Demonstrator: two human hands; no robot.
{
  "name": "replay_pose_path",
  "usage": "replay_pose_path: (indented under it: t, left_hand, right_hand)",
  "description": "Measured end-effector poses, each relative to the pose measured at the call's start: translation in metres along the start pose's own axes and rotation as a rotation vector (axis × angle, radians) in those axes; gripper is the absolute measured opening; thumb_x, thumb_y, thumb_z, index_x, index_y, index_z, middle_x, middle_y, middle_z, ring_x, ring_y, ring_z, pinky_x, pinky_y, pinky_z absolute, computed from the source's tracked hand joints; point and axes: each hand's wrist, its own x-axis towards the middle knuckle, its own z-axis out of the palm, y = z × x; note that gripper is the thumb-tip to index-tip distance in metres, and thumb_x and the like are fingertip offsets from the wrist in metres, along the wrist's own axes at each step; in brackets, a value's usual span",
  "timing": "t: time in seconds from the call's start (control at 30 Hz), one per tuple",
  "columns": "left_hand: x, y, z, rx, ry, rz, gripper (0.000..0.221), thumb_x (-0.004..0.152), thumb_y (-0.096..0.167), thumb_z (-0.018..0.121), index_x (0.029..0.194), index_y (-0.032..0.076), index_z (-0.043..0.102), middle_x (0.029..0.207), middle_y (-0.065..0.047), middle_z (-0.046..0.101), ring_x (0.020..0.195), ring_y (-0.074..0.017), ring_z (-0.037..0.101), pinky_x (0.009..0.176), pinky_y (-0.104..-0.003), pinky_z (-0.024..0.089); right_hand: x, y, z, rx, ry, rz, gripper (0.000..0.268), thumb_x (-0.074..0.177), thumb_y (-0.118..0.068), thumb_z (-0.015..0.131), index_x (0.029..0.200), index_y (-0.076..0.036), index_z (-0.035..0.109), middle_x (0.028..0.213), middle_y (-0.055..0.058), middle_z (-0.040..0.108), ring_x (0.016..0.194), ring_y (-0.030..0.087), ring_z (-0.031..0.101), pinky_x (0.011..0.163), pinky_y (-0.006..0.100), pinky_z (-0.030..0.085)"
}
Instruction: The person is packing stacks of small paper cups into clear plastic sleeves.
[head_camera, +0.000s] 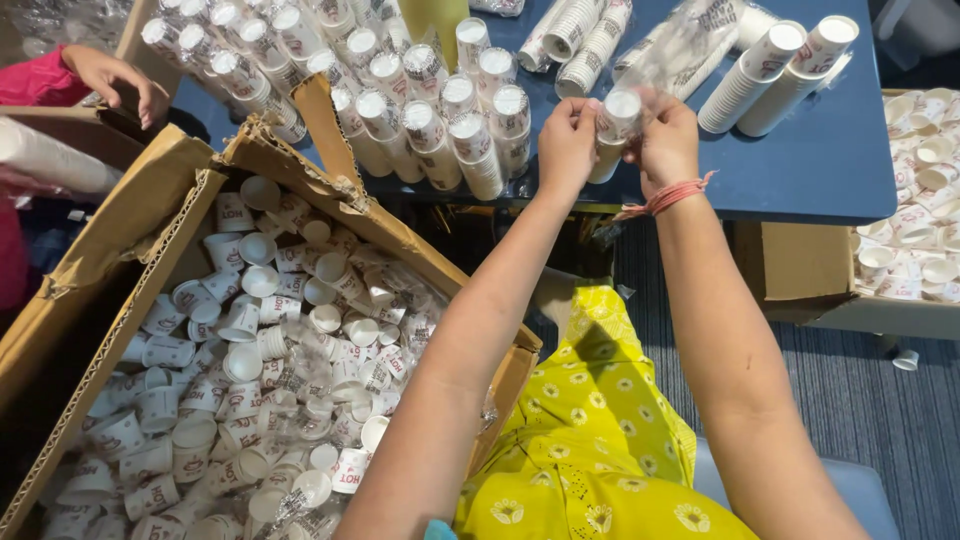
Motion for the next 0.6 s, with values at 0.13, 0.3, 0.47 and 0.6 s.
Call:
replay_pose_path:
  t: [0.13,0.3,0.47,0.6]
  left_hand:
    - [-0.001,-0.014,0.005,-0.081,0.001,-0.011,0.028,0.1,0.029,0.061,0.098,0.003,0.069,0.071,-0.005,0.07,0.052,-0.0107,0.061,0.044,-0.028,0.047]
    - [0.007,-0.035,0.007,-0.401,-0.056,-0.079,0.031,0.103,0.026,0.062,0.103,-0.002,0.072,0.076,-0.002,0.067,0.056,-0.0056,0.054,0.047,-0.024,0.046]
    - [0.007,-0.051,0.008,-0.494,-0.095,-0.097,0.03,0.104,0.025,0.061,0.103,-0.003,0.071,0.075,-0.002,0.066,0.053,-0.0061,0.052,0.047,-0.023,0.043]
    - [0.004,-0.049,0.007,-0.409,-0.058,-0.085,0.03,0.102,0.026,0.062,0.104,-0.002,0.072,0.075,-0.003,0.067,0.053,-0.0075,0.053,0.047,-0.024,0.045]
  right_hand:
    - [-0.006,0.008,-0.003,0.023,0.014,-0.046,0.016,0.106,-0.013,0.062,0.115,-0.001,0.067,0.085,0.004,0.071,0.057,0.009,0.058,0.044,0.024,0.041]
    - [-0.004,0.007,-0.007,0.111,0.001,0.027,0.015,0.106,-0.013,0.064,0.116,-0.002,0.066,0.088,0.005,0.071,0.063,0.01,0.061,0.045,0.024,0.042]
    - [-0.011,-0.006,-0.014,0.21,-0.017,0.28,0.018,0.099,-0.011,0.065,0.116,-0.011,0.069,0.092,0.0,0.07,0.067,0.009,0.061,0.047,0.022,0.042]
    - [-0.004,0.008,-0.023,0.219,-0.042,0.356,0.022,0.096,-0.008,0.065,0.115,-0.015,0.07,0.096,-0.002,0.07,0.07,0.008,0.061,0.048,0.021,0.041]
